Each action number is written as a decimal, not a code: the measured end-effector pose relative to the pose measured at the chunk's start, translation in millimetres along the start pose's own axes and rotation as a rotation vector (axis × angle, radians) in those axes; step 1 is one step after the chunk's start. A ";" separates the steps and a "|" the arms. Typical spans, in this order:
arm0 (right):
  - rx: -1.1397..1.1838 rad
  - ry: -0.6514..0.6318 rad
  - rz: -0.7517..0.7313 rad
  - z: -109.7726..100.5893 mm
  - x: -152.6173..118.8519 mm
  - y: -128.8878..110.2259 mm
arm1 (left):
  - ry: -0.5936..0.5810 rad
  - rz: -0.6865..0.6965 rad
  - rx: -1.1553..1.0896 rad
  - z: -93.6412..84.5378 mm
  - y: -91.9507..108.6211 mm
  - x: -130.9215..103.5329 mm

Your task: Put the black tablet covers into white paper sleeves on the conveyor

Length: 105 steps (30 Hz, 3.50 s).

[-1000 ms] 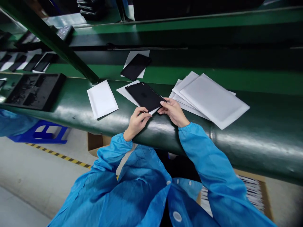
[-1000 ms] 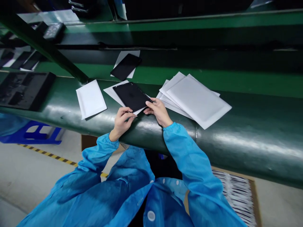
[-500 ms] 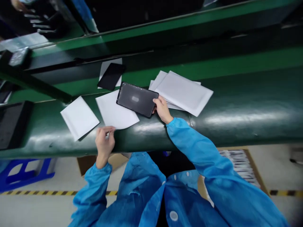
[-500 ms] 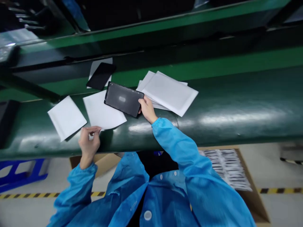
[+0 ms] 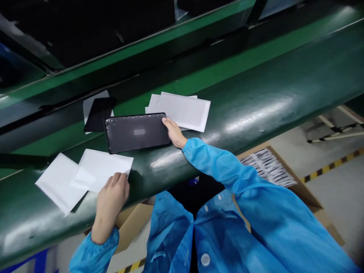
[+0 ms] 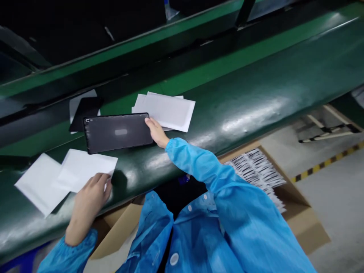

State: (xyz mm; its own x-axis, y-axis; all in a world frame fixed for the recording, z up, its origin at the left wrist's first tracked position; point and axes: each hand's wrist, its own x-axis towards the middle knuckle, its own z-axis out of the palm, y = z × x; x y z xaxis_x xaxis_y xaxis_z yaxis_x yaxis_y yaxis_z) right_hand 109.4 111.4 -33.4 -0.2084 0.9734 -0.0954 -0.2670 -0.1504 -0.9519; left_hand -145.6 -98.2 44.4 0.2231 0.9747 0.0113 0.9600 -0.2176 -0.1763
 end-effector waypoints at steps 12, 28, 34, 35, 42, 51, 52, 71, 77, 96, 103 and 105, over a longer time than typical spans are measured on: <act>0.372 -0.054 0.220 -23.2 -20.9 -30.8 | -0.176 -0.098 0.056 -3.6 13.1 9.6; 0.294 -0.132 0.175 -24.4 -21.9 -31.3 | 0.051 -0.435 -0.846 24.0 -27.8 25.9; 0.179 -0.035 0.082 -24.7 -18.5 -11.3 | 0.076 -0.446 -0.980 29.4 -19.1 35.2; 0.173 -0.017 0.072 -24.5 -18.0 -8.4 | 0.089 -0.446 -1.007 30.2 -18.4 36.1; 0.070 0.123 -0.019 -22.4 -16.1 5.1 | 0.203 -0.437 -1.096 34.1 -9.9 40.4; -0.079 0.172 -0.097 -14.6 -20.6 6.2 | 0.222 -0.427 -1.068 28.6 -0.4 53.7; -0.083 0.173 -0.105 -14.1 -20.9 5.4 | 0.219 -0.425 -1.063 27.1 0.4 55.0; -0.069 -0.508 0.203 -7.9 -39.4 -26.2 | 0.202 -0.300 -1.047 -4.3 30.3 75.3; 0.045 -0.836 0.288 -9.4 -41.0 -33.9 | 0.161 -0.153 -1.111 -22.4 56.8 87.6; -0.196 -0.344 -0.042 -10.1 -33.8 -28.3 | 0.592 -0.313 -0.783 13.3 -9.2 151.1; -0.214 -0.184 -0.124 -12.6 -31.1 -32.6 | 0.466 -0.534 -0.624 68.8 -112.8 207.1; -0.199 -0.175 -0.115 -12.8 -31.9 -34.6 | 0.459 -0.519 -0.607 79.4 -123.8 218.6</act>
State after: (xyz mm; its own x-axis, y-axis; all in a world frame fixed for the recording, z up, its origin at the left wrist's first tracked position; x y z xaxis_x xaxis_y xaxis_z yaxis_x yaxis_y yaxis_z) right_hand 137.4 87.8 -1.2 -0.3512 0.9349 0.0516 -0.1116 0.0129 -0.9937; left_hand -229.1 145.8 -9.5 -0.3395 0.8703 0.3567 0.8535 0.1257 0.5057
